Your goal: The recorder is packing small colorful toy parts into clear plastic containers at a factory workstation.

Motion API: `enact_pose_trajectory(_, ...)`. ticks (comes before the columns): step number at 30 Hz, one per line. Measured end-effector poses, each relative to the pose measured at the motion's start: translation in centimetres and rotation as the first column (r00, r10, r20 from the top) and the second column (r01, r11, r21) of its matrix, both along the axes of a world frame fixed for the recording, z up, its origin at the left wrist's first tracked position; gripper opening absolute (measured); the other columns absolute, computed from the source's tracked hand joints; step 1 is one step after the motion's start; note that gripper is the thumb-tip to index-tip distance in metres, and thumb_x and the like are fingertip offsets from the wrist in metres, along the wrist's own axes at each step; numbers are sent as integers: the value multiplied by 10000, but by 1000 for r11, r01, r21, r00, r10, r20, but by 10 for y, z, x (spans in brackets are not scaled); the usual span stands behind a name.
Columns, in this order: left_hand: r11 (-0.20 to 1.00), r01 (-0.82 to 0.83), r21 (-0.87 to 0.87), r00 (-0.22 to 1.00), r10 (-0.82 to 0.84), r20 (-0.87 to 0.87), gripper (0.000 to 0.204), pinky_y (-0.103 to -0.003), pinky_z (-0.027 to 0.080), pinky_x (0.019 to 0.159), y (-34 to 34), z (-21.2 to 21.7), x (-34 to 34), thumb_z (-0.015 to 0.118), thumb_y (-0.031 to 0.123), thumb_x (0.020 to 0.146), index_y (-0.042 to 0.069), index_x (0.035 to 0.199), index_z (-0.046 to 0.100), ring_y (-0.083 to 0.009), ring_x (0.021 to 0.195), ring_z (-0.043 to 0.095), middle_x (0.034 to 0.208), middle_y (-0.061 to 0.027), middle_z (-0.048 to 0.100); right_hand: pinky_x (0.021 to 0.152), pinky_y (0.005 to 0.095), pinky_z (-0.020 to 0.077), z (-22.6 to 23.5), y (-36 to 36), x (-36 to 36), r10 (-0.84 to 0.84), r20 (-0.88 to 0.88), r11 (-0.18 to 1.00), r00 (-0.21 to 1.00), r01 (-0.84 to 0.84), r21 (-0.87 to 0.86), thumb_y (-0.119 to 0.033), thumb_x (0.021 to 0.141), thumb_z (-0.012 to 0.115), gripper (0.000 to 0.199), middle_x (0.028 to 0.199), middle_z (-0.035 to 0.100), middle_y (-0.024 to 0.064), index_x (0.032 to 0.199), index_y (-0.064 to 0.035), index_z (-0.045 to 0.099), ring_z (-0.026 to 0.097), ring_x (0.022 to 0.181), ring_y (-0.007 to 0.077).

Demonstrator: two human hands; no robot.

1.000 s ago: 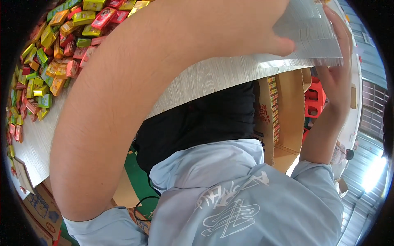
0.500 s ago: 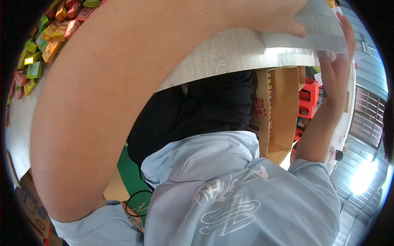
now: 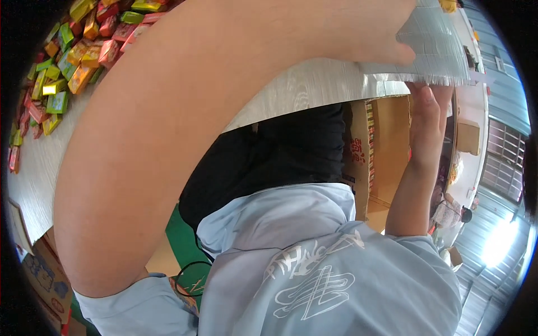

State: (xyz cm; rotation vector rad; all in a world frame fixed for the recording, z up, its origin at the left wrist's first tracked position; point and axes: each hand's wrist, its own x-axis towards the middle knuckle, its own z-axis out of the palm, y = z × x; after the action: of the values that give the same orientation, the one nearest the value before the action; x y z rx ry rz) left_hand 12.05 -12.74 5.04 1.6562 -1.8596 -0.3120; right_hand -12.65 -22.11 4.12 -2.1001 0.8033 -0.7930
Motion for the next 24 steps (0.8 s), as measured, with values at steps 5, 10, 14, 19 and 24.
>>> enact_pose_trajectory(5, 999, 39, -26, 999, -40, -23, 760, -429, 565, 952, 19, 14, -2, 619, 391, 960, -134, 1453, 378, -412, 1142, 655, 1335, -298, 582, 1121, 404, 392, -3, -20, -1, -143, 25, 987, 989, 141, 81, -308, 998, 606, 517, 1361, 552, 123, 1392, 7, 492, 531, 1281, 249)
enact_pose_trajectory(10, 991, -29, -129, 994, 14, -112, 611, -426, 508, 1045, 9, -3, -6, 536, 283, 999, -123, 1439, 416, -421, 1227, 605, 1408, -296, 544, 1086, 358, 403, -12, -50, 11, -95, 62, 988, 993, 87, 127, -283, 961, 700, 541, 1307, 587, 121, 1351, 41, 514, 539, 1220, 213)
enact_pose_trajectory(14, 904, -29, -427, 997, -5, -79, 519, -408, 417, 1154, -7, -33, -1, 457, 140, 1013, -114, 1463, 409, -413, 1351, 518, 1482, -309, 484, 1115, 398, 413, -26, -117, -7, 4, 230, 985, 973, -44, 167, -284, 949, 705, 576, 1314, 565, 137, 1351, 58, 474, 547, 1230, 241)
enact_pose_trajectory(19, 885, -11, -465, 1000, 13, 2, 525, -398, 393, 1179, -8, -34, 8, 462, 89, 995, -105, 1479, 397, -397, 1385, 491, 1503, -302, 465, 1198, 447, 319, -15, -101, 22, 292, 157, 936, 944, -315, 154, -285, 930, 718, 742, 1447, 493, 149, 1497, 33, 360, 453, 1378, 285)
enact_pose_trajectory(24, 950, -6, -311, 995, -24, -94, 498, -401, 405, 1172, 1, -18, 5, 471, 64, 981, -116, 1443, 430, -388, 1365, 509, 1479, -302, 484, 1210, 471, 306, -11, -107, 27, 359, 152, 911, 921, -381, 154, -301, 928, 701, 746, 1474, 472, 147, 1509, 17, 357, 434, 1402, 295)
